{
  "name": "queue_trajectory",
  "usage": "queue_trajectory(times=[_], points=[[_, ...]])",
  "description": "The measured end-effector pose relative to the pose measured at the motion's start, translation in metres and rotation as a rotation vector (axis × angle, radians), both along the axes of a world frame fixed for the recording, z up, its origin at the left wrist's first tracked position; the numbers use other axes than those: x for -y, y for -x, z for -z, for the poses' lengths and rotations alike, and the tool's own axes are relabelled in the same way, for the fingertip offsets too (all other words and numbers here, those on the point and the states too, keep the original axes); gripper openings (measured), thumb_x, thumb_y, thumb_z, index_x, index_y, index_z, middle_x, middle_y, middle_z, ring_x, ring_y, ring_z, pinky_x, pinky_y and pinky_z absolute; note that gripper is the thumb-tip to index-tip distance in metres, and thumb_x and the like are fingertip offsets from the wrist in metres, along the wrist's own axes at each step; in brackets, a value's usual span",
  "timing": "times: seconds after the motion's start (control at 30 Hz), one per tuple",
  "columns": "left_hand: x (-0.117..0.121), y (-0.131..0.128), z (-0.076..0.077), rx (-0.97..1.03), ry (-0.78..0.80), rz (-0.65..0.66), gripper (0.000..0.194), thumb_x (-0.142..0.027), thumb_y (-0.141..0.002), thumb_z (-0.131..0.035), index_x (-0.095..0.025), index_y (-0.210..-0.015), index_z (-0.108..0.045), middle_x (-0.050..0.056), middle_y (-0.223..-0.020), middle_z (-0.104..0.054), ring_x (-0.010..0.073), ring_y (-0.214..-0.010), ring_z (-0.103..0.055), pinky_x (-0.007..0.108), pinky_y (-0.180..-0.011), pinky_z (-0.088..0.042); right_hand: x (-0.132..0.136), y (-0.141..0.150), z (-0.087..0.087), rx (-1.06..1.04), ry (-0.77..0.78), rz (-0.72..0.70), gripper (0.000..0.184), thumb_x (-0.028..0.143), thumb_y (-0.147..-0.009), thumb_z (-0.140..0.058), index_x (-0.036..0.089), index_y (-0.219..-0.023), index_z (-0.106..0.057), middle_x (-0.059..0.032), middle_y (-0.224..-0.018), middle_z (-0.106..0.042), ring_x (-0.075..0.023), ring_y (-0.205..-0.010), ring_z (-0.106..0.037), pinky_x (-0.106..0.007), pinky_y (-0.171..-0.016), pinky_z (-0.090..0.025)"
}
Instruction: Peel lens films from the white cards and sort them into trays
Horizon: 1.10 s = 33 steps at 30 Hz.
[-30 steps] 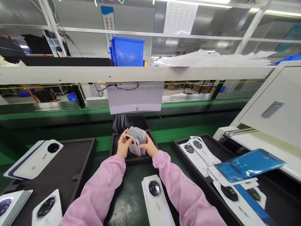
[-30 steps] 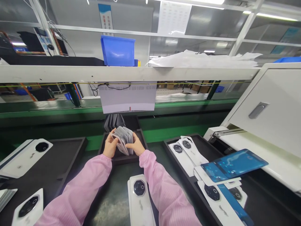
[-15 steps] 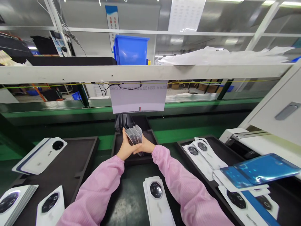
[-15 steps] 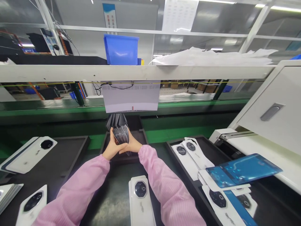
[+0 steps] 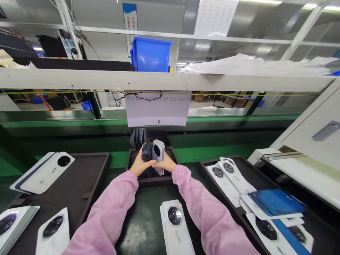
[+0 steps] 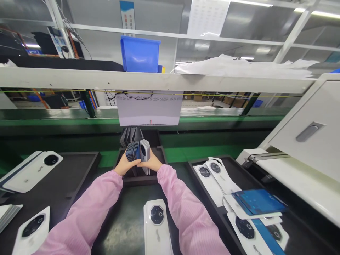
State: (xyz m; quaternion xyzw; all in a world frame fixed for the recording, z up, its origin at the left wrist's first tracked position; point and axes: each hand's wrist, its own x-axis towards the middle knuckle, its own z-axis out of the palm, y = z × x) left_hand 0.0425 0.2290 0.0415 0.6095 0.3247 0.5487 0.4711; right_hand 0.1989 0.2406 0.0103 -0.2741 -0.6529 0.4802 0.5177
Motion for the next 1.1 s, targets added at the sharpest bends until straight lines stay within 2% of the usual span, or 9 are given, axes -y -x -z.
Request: queue_trajectory(times=[0.1, 0.23, 0.3, 0.4, 0.53, 0.67, 0.8, 0.93, 1.1], points=[[0.0, 0.001, 0.006, 0.03, 0.0, -0.043, 0.071, -0.019, -0.054, -0.079, -0.018, -0.12, -0.052, 0.011, -0.12, -0.06, 0.0294, -0.116, -0.052, 0.048, -0.105, -0.031, -0.002, 0.006, -0.001, 0.005, 0.018, -0.027, 0.102, 0.025, -0.047, -0.084, 0.025, -0.135, -0.031, -0.009, -0.132, -0.045, -0.0262, -0.124, -0.043, -0.046, -0.107, -0.028], [-0.004, 0.004, 0.013, 0.087, 0.022, -0.11, 0.063, -0.021, -0.054, -0.079, -0.016, -0.113, -0.056, 0.01, -0.114, -0.063, 0.0289, -0.112, -0.055, 0.047, -0.102, -0.034, -0.005, 0.013, -0.004, 0.0, 0.035, -0.028, 0.107, 0.017, -0.042, -0.084, 0.026, -0.134, -0.031, -0.007, -0.137, -0.041, -0.0243, -0.128, -0.038, -0.042, -0.111, -0.022], [-0.006, 0.007, 0.016, 0.123, 0.049, -0.14, 0.057, -0.024, -0.056, -0.078, -0.015, -0.109, -0.058, 0.01, -0.109, -0.065, 0.0283, -0.106, -0.058, 0.047, -0.098, -0.038, -0.008, 0.014, -0.002, -0.009, 0.072, -0.016, 0.099, 0.018, -0.045, -0.083, 0.025, -0.132, -0.035, -0.0068, -0.133, -0.046, -0.0238, -0.125, -0.042, -0.043, -0.109, -0.025], [-0.01, 0.01, 0.021, 0.177, 0.091, -0.181, 0.051, -0.027, -0.06, -0.076, -0.016, -0.106, -0.057, 0.008, -0.102, -0.066, 0.0258, -0.099, -0.061, 0.045, -0.093, -0.042, -0.01, 0.011, 0.005, -0.028, 0.15, 0.004, 0.084, 0.021, -0.051, -0.079, 0.024, -0.125, -0.039, -0.0072, -0.121, -0.054, -0.0241, -0.111, -0.054, -0.046, -0.1, -0.038], [-0.014, 0.01, 0.026, 0.232, 0.135, -0.238, 0.047, -0.025, -0.06, -0.075, -0.017, -0.102, -0.056, 0.004, -0.093, -0.066, 0.0229, -0.093, -0.062, 0.043, -0.093, -0.042, -0.012, 0.009, 0.016, -0.06, 0.243, 0.082, 0.062, 0.022, -0.058, -0.07, 0.024, -0.114, -0.043, -0.0073, -0.116, -0.054, -0.0243, -0.104, -0.058, -0.048, -0.089, -0.045], [-0.016, 0.005, 0.027, 0.267, 0.172, -0.21, 0.048, -0.02, -0.055, -0.076, -0.017, -0.1, -0.057, 0.004, -0.091, -0.066, 0.0224, -0.09, -0.062, 0.043, -0.091, -0.042, -0.013, 0.015, 0.02, -0.06, 0.291, 0.084, 0.059, 0.011, -0.05, -0.068, 0.024, -0.104, -0.049, -0.0043, -0.107, -0.058, -0.0232, -0.097, -0.059, -0.048, -0.091, -0.045], [-0.017, 0.003, 0.03, 0.329, 0.222, -0.198, 0.047, -0.017, -0.055, -0.073, -0.017, -0.099, -0.058, 0.005, -0.092, -0.067, 0.0231, -0.092, -0.062, 0.043, -0.092, -0.042, -0.015, 0.022, 0.021, -0.121, 0.332, 0.081, 0.06, 0.008, -0.049, -0.06, 0.025, -0.105, -0.05, -0.0021, -0.105, -0.061, -0.0227, -0.098, -0.06, -0.048, -0.095, -0.043], [-0.019, 0.007, 0.032, 0.435, 0.31, -0.251, 0.037, -0.021, -0.062, -0.065, -0.019, -0.098, -0.057, 0.002, -0.084, -0.067, 0.0226, -0.091, -0.063, 0.043, -0.089, -0.043, -0.02, 0.009, 0.019, -0.242, 0.412, 0.119, 0.055, 0.013, -0.052, -0.054, 0.025, -0.105, -0.048, -0.0051, -0.112, -0.06, -0.0296, -0.103, -0.059, -0.055, -0.085, -0.049], [-0.024, 0.015, 0.027, 0.576, 0.454, -0.256, 0.026, -0.028, -0.067, -0.057, -0.017, -0.09, -0.059, 0.004, -0.079, -0.068, 0.0251, -0.087, -0.065, 0.043, -0.082, -0.049, -0.036, -0.023, 0.004, -0.343, 0.493, 0.161, 0.045, 0.014, -0.054, -0.052, 0.021, -0.099, -0.054, -0.0064, -0.115, -0.06, -0.0306, -0.111, -0.055, -0.053, -0.09, -0.048]])
